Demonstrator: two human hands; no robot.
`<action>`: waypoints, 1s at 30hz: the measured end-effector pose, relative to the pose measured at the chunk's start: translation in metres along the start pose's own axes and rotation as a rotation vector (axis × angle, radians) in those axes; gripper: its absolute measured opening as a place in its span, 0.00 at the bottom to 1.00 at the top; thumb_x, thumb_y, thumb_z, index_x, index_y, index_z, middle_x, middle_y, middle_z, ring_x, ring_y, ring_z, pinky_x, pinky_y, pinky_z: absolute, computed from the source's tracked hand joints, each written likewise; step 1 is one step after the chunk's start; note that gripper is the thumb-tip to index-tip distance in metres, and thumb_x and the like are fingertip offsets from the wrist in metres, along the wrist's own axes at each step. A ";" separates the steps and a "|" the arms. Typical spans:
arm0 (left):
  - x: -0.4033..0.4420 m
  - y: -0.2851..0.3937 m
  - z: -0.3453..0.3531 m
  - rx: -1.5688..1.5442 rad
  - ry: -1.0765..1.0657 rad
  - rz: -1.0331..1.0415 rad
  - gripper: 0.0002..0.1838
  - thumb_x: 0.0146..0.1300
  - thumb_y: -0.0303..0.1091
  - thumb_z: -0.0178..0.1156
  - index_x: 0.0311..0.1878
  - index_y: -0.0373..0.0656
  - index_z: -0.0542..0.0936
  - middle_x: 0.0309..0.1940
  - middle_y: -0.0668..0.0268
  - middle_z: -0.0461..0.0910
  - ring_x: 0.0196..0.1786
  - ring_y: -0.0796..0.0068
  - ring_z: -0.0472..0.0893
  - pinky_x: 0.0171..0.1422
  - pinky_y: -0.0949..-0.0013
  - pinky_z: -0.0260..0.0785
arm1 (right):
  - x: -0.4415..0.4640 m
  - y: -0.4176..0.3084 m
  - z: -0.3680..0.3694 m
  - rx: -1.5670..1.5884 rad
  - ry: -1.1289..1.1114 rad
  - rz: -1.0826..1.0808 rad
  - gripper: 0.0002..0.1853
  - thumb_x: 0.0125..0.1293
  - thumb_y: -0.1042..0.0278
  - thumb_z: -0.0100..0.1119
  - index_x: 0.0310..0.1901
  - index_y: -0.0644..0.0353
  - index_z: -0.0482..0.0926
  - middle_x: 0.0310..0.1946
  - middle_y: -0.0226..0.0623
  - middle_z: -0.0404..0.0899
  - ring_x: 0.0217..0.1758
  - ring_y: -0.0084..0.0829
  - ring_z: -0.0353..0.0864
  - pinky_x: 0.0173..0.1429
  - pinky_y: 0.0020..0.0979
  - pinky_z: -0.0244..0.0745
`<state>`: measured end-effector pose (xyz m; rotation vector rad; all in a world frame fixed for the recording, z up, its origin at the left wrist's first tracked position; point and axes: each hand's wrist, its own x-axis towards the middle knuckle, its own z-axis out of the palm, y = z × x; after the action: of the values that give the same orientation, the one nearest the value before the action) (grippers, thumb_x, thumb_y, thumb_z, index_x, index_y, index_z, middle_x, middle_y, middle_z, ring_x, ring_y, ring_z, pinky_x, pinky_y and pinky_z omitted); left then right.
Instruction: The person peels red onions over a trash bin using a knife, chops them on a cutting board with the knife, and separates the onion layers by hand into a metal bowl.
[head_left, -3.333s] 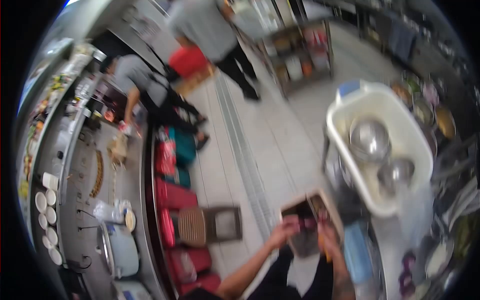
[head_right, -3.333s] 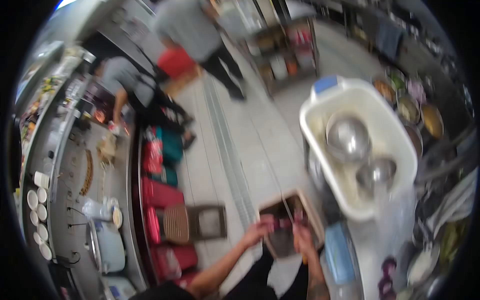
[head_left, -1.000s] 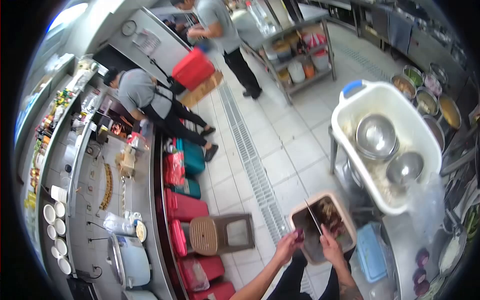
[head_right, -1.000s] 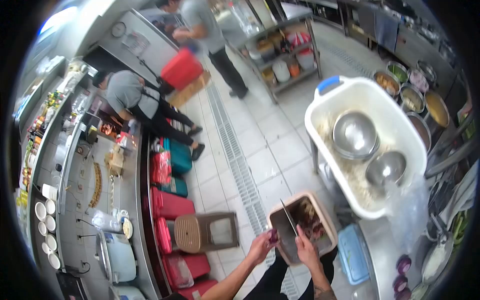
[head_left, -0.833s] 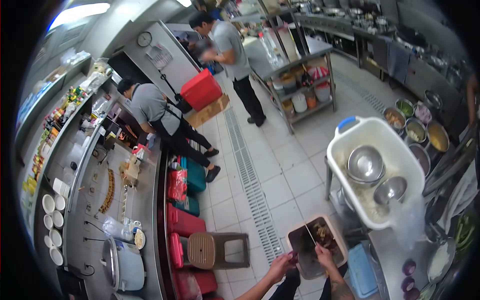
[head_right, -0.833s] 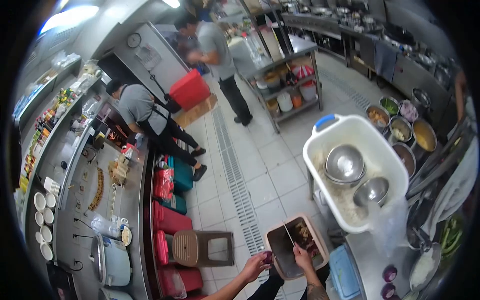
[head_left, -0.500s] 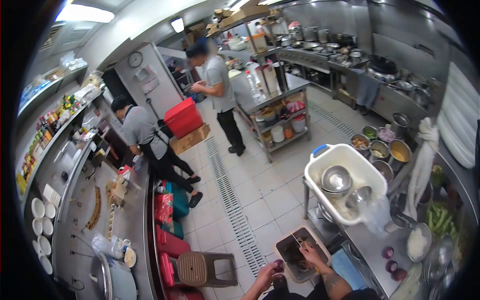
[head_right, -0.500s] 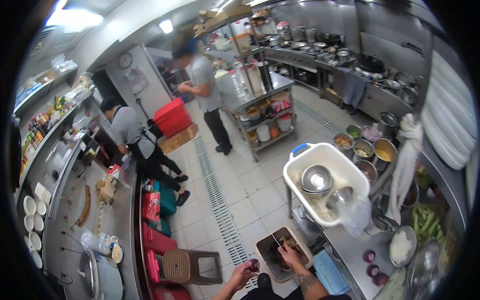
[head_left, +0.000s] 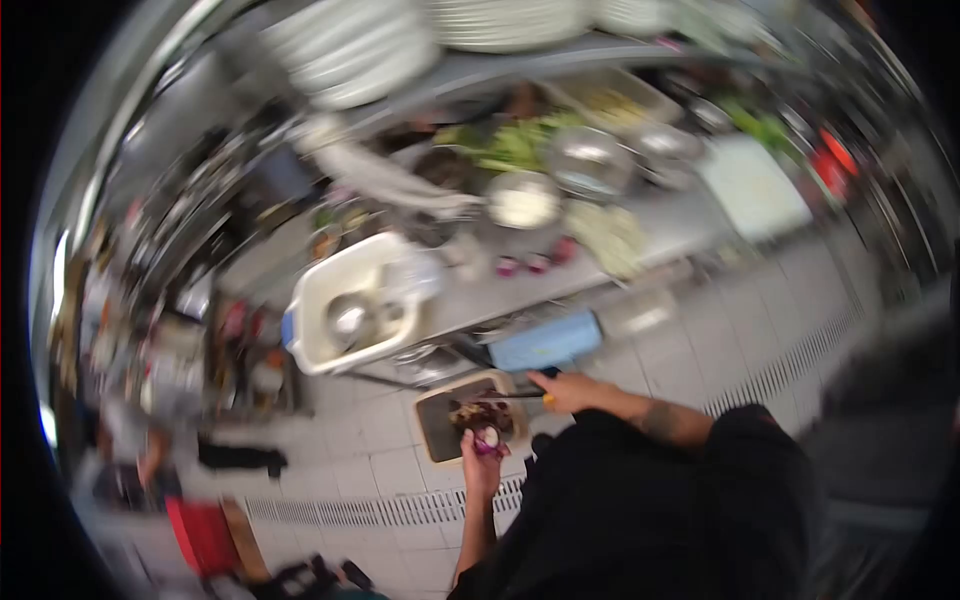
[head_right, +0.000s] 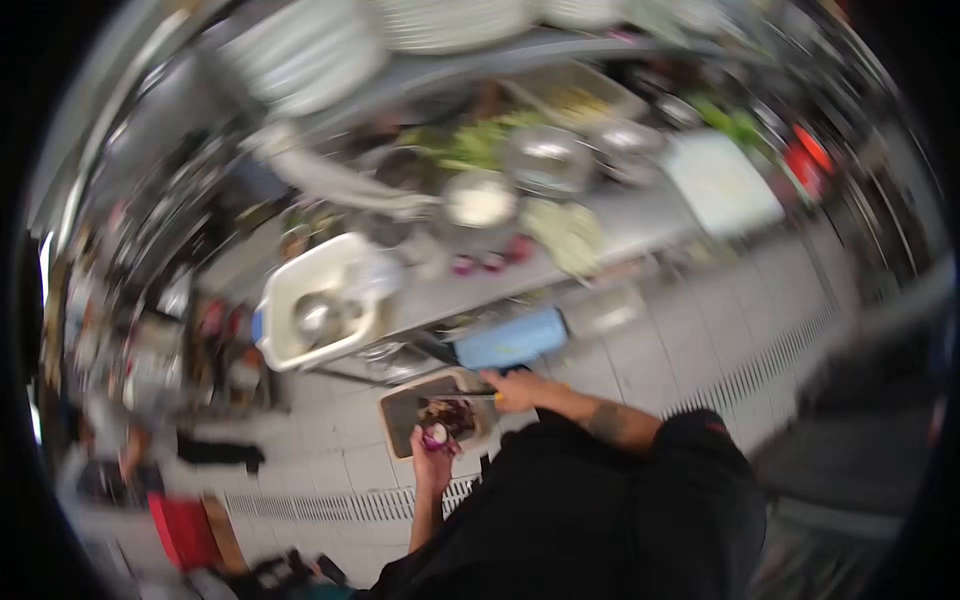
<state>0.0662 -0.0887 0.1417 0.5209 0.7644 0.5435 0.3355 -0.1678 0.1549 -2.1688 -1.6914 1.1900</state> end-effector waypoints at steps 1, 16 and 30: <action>0.010 0.006 0.005 0.042 -0.027 -0.069 0.23 0.76 0.57 0.44 0.40 0.48 0.76 0.32 0.66 0.81 0.34 0.68 0.79 0.41 0.61 0.72 | -0.029 0.005 -0.005 0.060 0.062 0.079 0.38 0.64 0.50 0.59 0.72 0.49 0.56 0.42 0.58 0.83 0.47 0.61 0.82 0.52 0.55 0.76; 0.126 -0.051 0.230 0.520 -0.361 0.008 0.17 0.67 0.28 0.64 0.58 0.37 0.78 0.50 0.64 0.81 0.49 0.73 0.81 0.57 0.66 0.74 | -0.231 0.221 -0.065 0.994 1.224 0.661 0.09 0.71 0.68 0.53 0.46 0.55 0.63 0.17 0.32 0.67 0.12 0.25 0.69 0.15 0.29 0.64; 0.320 -0.154 0.438 1.589 -0.288 0.774 0.30 0.40 0.32 0.72 0.53 0.43 0.80 0.49 0.52 0.77 0.57 0.50 0.76 0.62 0.54 0.69 | -0.220 0.550 -0.275 -0.033 1.031 0.734 0.22 0.65 0.63 0.60 0.53 0.67 0.65 0.39 0.62 0.82 0.44 0.64 0.81 0.46 0.55 0.76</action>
<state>0.6297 -0.1068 0.1555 2.3759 0.5650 0.4416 0.9189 -0.4606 0.1462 -2.7285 -0.5009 -0.0340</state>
